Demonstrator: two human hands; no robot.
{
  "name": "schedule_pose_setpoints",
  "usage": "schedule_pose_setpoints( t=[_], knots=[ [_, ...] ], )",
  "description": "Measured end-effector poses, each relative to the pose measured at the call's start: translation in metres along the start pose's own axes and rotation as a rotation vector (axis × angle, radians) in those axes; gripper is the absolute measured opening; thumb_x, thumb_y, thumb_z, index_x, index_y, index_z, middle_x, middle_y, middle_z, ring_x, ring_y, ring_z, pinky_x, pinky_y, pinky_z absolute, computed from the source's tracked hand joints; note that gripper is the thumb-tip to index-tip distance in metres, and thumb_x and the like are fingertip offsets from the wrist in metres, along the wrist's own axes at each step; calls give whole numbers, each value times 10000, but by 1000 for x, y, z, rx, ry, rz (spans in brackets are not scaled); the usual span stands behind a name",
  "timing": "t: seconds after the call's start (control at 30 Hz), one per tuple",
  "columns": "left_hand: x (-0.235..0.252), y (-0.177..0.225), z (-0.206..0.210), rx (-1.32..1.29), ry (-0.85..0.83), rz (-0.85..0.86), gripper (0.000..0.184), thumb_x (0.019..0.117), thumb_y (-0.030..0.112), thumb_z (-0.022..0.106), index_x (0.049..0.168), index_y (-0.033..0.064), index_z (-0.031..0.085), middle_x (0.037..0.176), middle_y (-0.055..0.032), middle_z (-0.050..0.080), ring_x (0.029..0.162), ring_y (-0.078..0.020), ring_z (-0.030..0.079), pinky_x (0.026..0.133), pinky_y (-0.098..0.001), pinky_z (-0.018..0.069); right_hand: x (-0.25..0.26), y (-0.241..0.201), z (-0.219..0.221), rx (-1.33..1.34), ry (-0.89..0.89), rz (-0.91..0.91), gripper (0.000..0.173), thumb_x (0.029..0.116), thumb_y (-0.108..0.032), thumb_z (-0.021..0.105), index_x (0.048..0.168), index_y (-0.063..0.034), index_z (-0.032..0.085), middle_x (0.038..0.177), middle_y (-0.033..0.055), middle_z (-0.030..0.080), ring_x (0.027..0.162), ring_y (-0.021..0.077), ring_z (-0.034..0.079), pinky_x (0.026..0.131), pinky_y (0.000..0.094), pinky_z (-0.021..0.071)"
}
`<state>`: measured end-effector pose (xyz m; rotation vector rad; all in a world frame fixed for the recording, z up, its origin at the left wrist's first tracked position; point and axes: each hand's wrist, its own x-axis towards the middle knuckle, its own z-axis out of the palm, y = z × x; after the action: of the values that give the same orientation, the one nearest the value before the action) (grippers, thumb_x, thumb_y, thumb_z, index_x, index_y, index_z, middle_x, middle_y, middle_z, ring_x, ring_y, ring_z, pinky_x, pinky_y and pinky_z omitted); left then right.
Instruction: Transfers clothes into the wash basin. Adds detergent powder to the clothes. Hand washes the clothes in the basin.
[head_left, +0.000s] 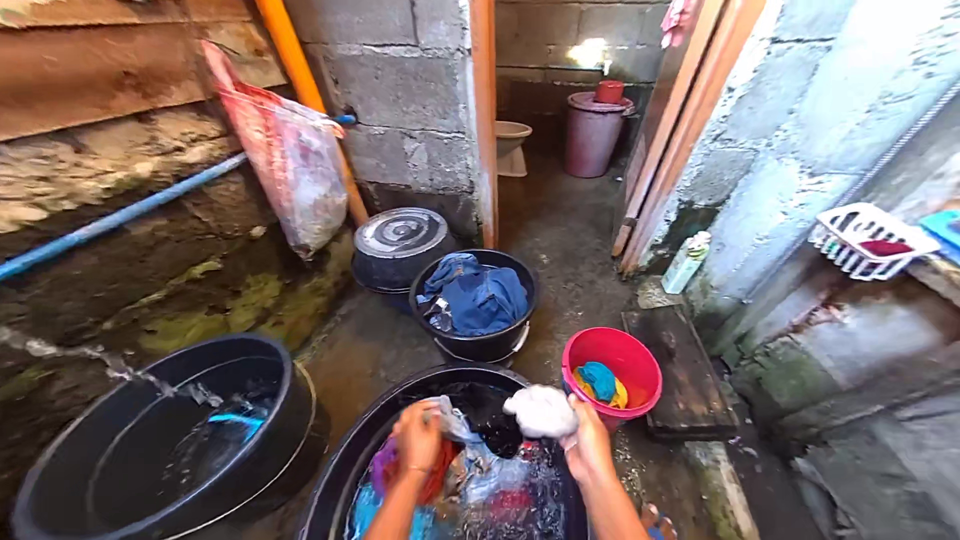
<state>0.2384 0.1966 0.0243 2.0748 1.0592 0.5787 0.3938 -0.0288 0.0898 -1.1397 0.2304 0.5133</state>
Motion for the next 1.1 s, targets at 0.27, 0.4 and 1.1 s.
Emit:
schedule_pose_setpoints(
  t=[0.27, 0.4, 1.1],
  knots=[
    [44, -24, -8, 197, -102, -504, 378, 979, 298, 691, 1212, 0, 695, 1252, -279, 662, 1247, -441, 594, 1062, -634, 429, 18, -24, -20, -55, -71, 38, 389, 1074, -112, 432, 1441, 18, 445, 1340, 237, 553, 1059, 326, 657, 851, 471, 572],
    [18, 22, -33, 80, -22, -105, 317, 944, 173, 705, 1118, -88, 654, 1134, -301, 657, 1115, -432, 629, 993, -606, 471, -3, 2, -4, -331, -294, 105, 319, 1055, -77, 503, 1348, 47, 538, 1305, 241, 600, 1054, 323, 677, 841, 463, 585],
    [-116, 104, -161, -428, -468, 677, 342, 979, 342, 665, 797, 55, 625, 781, 31, 599, 757, 8, 558, 687, -183, 466, -93, -90, 44, -315, -1709, -416, 164, 924, -308, 737, 896, -172, 650, 850, -98, 646, 789, -11, 610, 700, 191, 516]
  ],
)
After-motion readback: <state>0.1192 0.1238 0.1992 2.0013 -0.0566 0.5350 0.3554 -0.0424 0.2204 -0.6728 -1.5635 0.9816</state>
